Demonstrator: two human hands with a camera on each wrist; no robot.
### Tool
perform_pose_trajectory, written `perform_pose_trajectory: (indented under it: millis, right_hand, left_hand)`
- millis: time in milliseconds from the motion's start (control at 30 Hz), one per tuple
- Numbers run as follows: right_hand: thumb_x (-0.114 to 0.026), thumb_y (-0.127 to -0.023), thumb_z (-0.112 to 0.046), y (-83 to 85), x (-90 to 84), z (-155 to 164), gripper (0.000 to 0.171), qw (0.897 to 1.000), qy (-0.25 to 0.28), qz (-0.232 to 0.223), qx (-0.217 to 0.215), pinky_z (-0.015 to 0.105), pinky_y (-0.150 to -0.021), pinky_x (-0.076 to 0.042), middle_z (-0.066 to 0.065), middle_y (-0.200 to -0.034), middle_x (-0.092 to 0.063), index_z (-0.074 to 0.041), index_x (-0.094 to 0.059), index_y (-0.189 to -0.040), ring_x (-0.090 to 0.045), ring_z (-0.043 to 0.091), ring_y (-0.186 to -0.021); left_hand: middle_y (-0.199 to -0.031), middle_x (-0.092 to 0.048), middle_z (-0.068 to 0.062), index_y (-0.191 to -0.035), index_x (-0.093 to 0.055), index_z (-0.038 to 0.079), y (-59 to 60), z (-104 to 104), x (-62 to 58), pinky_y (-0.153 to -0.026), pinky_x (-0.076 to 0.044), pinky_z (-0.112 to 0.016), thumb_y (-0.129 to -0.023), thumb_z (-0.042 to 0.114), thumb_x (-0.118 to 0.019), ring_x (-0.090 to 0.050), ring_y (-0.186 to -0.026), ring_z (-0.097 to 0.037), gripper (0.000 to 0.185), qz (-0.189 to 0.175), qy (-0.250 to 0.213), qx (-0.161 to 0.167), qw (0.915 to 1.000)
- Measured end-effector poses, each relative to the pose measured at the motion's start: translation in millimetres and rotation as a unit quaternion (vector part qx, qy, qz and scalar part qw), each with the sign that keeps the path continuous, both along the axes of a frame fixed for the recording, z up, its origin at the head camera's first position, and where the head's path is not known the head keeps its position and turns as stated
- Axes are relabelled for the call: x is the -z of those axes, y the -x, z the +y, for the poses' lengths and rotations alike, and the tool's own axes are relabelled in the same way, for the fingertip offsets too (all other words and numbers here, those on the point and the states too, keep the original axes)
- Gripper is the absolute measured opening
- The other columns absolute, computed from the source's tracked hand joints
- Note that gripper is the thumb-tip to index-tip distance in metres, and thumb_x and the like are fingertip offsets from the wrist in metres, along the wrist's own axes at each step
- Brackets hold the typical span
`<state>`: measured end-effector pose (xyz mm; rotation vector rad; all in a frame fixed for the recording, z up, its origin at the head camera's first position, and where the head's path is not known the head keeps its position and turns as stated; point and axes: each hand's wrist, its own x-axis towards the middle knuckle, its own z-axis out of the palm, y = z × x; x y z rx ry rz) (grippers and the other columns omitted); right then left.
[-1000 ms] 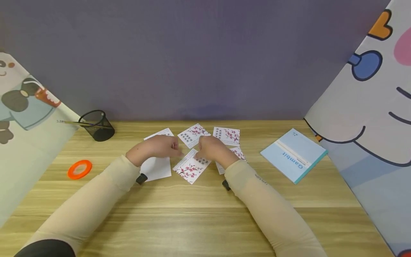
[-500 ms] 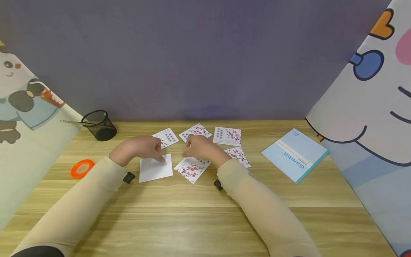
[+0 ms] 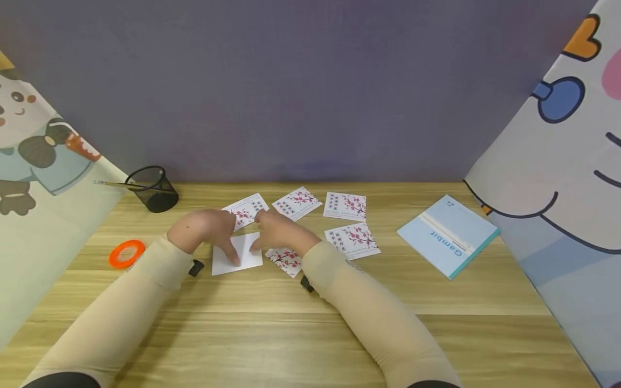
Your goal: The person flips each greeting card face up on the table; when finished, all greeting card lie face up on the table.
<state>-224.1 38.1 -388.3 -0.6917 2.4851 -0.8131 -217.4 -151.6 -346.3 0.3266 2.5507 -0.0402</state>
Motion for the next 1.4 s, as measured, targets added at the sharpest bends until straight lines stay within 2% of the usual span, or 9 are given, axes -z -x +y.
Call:
perform_pose_trajectory:
  millis: [133, 300, 467, 533, 633, 700, 767, 1000, 1400]
  right_hand:
    - [-0.090, -0.087, -0.027, -1.3, 2.9, -9, 0.075, 0.999, -0.018, 0.026, -0.017, 0.045, -0.119, -0.051, 0.021, -0.148, -0.059, 0.002, -0.054, -0.147, -0.059, 0.033, -0.136]
    - [-0.092, -0.085, -0.031, -1.3, 3.3, -12, 0.074, 0.998, -0.044, 0.038, -0.024, 0.042, -0.116, -0.051, 0.017, -0.141, -0.060, 0.001, -0.058, -0.142, -0.057, 0.029, -0.128]
    - [-0.092, -0.084, -0.034, 1.9, 5.4, -13, 0.071, 0.996, -0.067, 0.040, -0.029, 0.039, -0.111, -0.054, 0.014, -0.134, -0.060, -0.002, -0.059, -0.138, -0.057, 0.025, -0.120]
    - [-0.092, -0.084, -0.034, 2.9, 5.3, -14, 0.068, 0.996, -0.070, 0.037, -0.030, 0.039, -0.109, -0.054, 0.013, -0.132, -0.060, -0.003, -0.059, -0.135, -0.057, 0.024, -0.117]
    - [-0.092, -0.083, -0.034, 3.9, 4.4, -15, 0.066, 0.996, -0.074, 0.034, -0.033, 0.039, -0.106, -0.054, 0.013, -0.130, -0.060, -0.004, -0.059, -0.131, -0.056, 0.023, -0.114]
    - [-0.092, -0.084, -0.035, 4.2, 4.0, -15, 0.065, 0.996, -0.079, 0.032, -0.035, 0.039, -0.107, -0.054, 0.012, -0.130, -0.060, -0.004, -0.059, -0.131, -0.056, 0.023, -0.115]
    - [-0.092, -0.084, -0.035, 4.4, 4.1, -15, 0.065, 0.996, -0.082, 0.030, -0.034, 0.039, -0.107, -0.053, 0.012, -0.131, -0.059, -0.005, -0.059, -0.132, -0.056, 0.022, -0.115]
    - [-0.092, -0.084, -0.035, 2.8, 3.6, -15, 0.062, 0.996, -0.082, 0.027, -0.031, 0.038, -0.104, -0.054, 0.010, -0.128, -0.057, -0.008, -0.059, -0.130, -0.054, 0.022, -0.113]
    - [-0.093, -0.083, -0.034, -0.6, 4.5, -13, 0.062, 0.997, -0.066, 0.042, -0.028, 0.037, -0.105, -0.055, 0.008, -0.128, -0.052, -0.010, -0.060, -0.129, -0.056, 0.020, -0.114]
  left_hand:
    - [-0.115, -0.071, -0.011, -0.124, -0.068, -0.002, -1.1, 0, 3.3, -0.101, -0.059, -0.046, -0.064, 0.053, -0.101, -0.065, -0.098, -0.023, 0.088, 0.008, -0.006, 0.000, 0.9999]
    - [-0.124, -0.067, -0.015, -0.127, -0.065, -0.003, -1.6, 0, 5.1, -0.103, -0.058, -0.047, -0.061, 0.051, -0.103, -0.065, -0.106, -0.026, 0.094, 0.006, -0.007, -0.009, 0.9999]
    - [-0.152, -0.057, -0.027, -0.139, -0.060, -0.006, -2.1, -1, 6.6, -0.114, -0.053, -0.052, -0.062, 0.051, -0.102, -0.064, -0.127, -0.036, 0.104, 0.004, -0.009, -0.004, 0.9999]
    - [-0.148, -0.061, -0.025, -0.135, -0.063, -0.005, -2.5, -2, 6.4, -0.112, -0.054, -0.051, -0.063, 0.050, -0.101, -0.066, -0.125, -0.035, 0.099, 0.003, -0.010, -0.003, 0.9999]
    - [-0.130, -0.071, -0.017, -0.126, -0.067, -0.002, -2.3, -3, 6.6, -0.106, -0.057, -0.048, -0.063, 0.049, -0.101, -0.069, -0.113, -0.030, 0.088, -0.002, -0.013, -0.001, 0.9999]
    - [-0.118, -0.073, -0.011, -0.124, -0.067, 0.000, -1.8, -3, 7.2, -0.103, -0.058, -0.046, -0.063, 0.048, -0.102, -0.068, -0.105, -0.026, 0.085, -0.005, -0.016, 0.000, 0.9999]
    - [-0.118, -0.073, -0.010, -0.126, -0.065, 0.000, -1.3, -3, 7.6, -0.104, -0.057, -0.047, -0.063, 0.048, -0.102, -0.068, -0.107, -0.026, 0.088, -0.006, -0.018, -0.001, 0.9998]
    - [-0.138, -0.069, -0.017, -0.141, -0.058, -0.002, -1.0, -4, 8.5, -0.113, -0.053, -0.050, -0.063, 0.050, -0.102, -0.066, -0.125, -0.034, 0.103, -0.007, -0.016, -0.007, 0.9998]
    - [-0.116, -0.070, -0.011, -0.125, -0.062, -0.001, 1.5, -10, 11.5, -0.101, -0.058, -0.046, -0.066, 0.056, -0.099, -0.065, -0.102, -0.024, 0.090, -0.009, -0.022, 0.002, 0.9997]
